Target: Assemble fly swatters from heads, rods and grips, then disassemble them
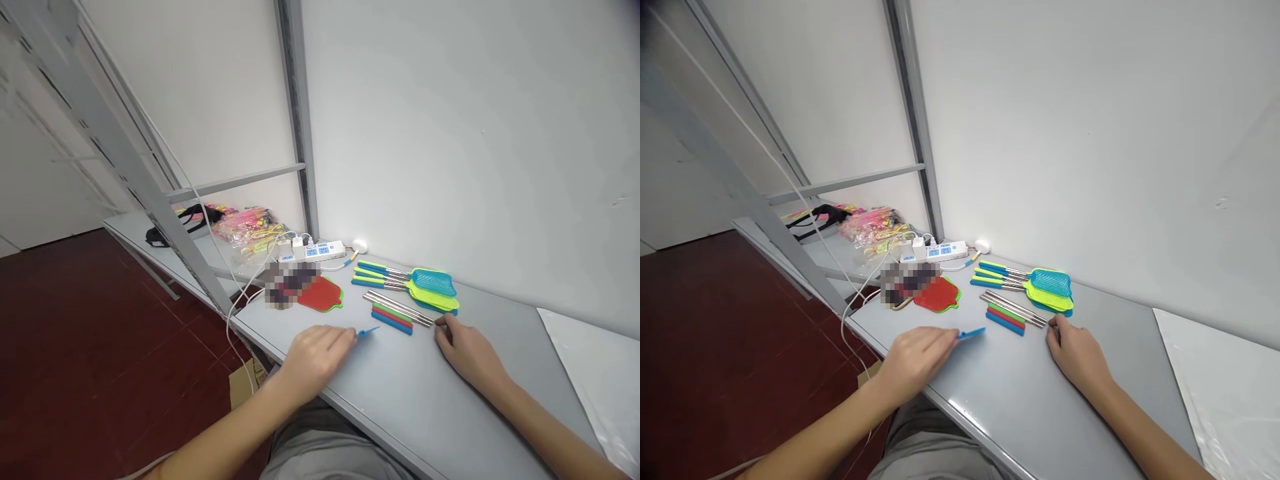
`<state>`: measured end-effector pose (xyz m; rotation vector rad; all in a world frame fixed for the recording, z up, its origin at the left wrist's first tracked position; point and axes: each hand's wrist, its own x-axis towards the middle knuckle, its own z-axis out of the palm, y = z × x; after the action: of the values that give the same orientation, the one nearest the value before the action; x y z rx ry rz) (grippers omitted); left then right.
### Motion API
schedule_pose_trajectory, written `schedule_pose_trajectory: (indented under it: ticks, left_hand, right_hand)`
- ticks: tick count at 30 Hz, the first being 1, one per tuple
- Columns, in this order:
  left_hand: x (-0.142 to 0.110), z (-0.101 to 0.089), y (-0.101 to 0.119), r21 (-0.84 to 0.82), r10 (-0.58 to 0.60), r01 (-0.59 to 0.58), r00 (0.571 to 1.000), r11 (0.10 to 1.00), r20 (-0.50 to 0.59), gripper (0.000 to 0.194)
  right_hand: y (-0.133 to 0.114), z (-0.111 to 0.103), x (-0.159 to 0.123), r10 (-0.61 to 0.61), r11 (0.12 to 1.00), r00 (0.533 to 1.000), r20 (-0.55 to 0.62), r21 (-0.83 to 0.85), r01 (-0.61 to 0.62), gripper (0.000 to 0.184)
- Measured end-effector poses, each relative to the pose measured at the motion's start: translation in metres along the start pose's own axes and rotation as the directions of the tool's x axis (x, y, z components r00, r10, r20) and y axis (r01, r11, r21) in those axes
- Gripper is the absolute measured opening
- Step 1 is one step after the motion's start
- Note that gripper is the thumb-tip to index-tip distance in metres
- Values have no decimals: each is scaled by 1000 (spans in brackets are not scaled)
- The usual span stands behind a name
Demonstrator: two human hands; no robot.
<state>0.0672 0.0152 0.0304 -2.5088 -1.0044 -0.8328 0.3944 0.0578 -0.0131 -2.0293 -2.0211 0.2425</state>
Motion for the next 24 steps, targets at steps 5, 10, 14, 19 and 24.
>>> schedule_pose_trajectory:
  ticks: [5,10,14,19,24]
  left_hand:
    - [5,-24,-31,-430,-581,505,812,748,-56,20]
    - [7,-19,-42,-709,-762,622,620,332,187,31]
    - [11,-18,-46,-750,-684,615,658,244,317,35]
    - [16,-19,-42,-765,-471,640,697,69,540,46]
    - [14,-17,-42,-742,-253,670,715,-16,651,53]
  right_hand:
    - [2,4,-2,-64,998,996,-57,-15,64,26]
    - [-4,-6,-4,-508,861,746,-432,-235,450,15]
    - [-36,-37,-7,-762,634,513,-394,-296,715,15]
    - [-108,-73,-3,-842,524,487,-234,-133,841,34]
    - [-164,-71,9,-908,394,400,-123,70,916,29]
